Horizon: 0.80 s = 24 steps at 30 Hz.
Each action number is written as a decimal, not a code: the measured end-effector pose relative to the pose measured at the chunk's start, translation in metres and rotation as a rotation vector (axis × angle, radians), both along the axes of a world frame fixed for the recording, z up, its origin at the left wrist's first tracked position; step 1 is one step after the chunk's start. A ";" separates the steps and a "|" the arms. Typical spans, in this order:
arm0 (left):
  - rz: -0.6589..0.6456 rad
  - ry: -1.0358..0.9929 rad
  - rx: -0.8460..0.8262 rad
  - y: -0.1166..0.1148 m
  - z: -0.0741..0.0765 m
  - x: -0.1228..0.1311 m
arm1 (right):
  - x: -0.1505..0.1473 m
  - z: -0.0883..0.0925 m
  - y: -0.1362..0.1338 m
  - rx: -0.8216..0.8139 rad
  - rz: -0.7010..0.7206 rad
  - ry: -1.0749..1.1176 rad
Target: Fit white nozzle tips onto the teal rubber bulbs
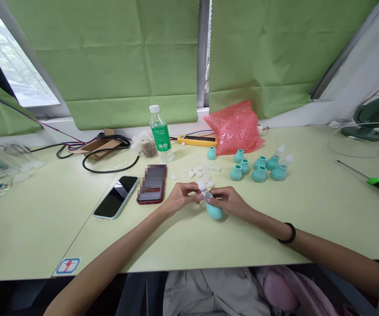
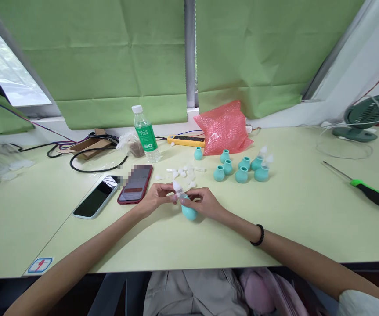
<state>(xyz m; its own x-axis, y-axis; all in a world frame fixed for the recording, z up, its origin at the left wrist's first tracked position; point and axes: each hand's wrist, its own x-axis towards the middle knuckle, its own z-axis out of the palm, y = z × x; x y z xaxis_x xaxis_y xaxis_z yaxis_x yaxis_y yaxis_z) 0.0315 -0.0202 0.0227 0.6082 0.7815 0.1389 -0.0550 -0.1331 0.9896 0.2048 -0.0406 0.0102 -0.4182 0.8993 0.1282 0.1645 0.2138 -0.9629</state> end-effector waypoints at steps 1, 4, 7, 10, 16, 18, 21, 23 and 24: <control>-0.005 0.004 0.002 0.000 0.000 0.000 | 0.000 0.000 0.000 0.001 0.001 0.003; -0.006 0.006 0.005 0.000 -0.002 0.000 | 0.000 -0.003 0.000 0.000 0.002 0.005; 0.043 0.006 0.017 0.000 -0.005 0.001 | -0.001 -0.006 -0.001 0.004 -0.008 0.000; 0.077 -0.009 0.007 -0.001 -0.005 0.002 | 0.001 0.000 0.000 0.067 -0.008 0.001; 0.182 -0.031 -0.059 0.001 -0.008 0.001 | 0.032 0.051 0.037 0.384 -0.273 -0.065; 0.210 0.028 -0.029 0.003 -0.012 0.002 | 0.047 0.066 0.061 0.502 -0.374 -0.175; 0.221 0.116 0.022 0.005 -0.018 0.002 | 0.066 0.073 0.098 0.591 -0.472 -0.436; 0.223 0.149 0.047 0.006 -0.020 0.002 | 0.074 0.068 0.118 0.587 -0.513 -0.598; 0.226 0.158 0.056 0.007 -0.021 0.002 | 0.077 0.064 0.126 0.589 -0.532 -0.670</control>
<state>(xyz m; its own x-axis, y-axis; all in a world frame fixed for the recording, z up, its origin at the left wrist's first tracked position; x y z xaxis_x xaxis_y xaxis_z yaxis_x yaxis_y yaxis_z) 0.0340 -0.0134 0.0017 0.4366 0.8937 0.1031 0.1365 -0.1791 0.9743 0.2821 0.0849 0.0742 -0.1334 0.8589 0.4944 0.8384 0.3638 -0.4058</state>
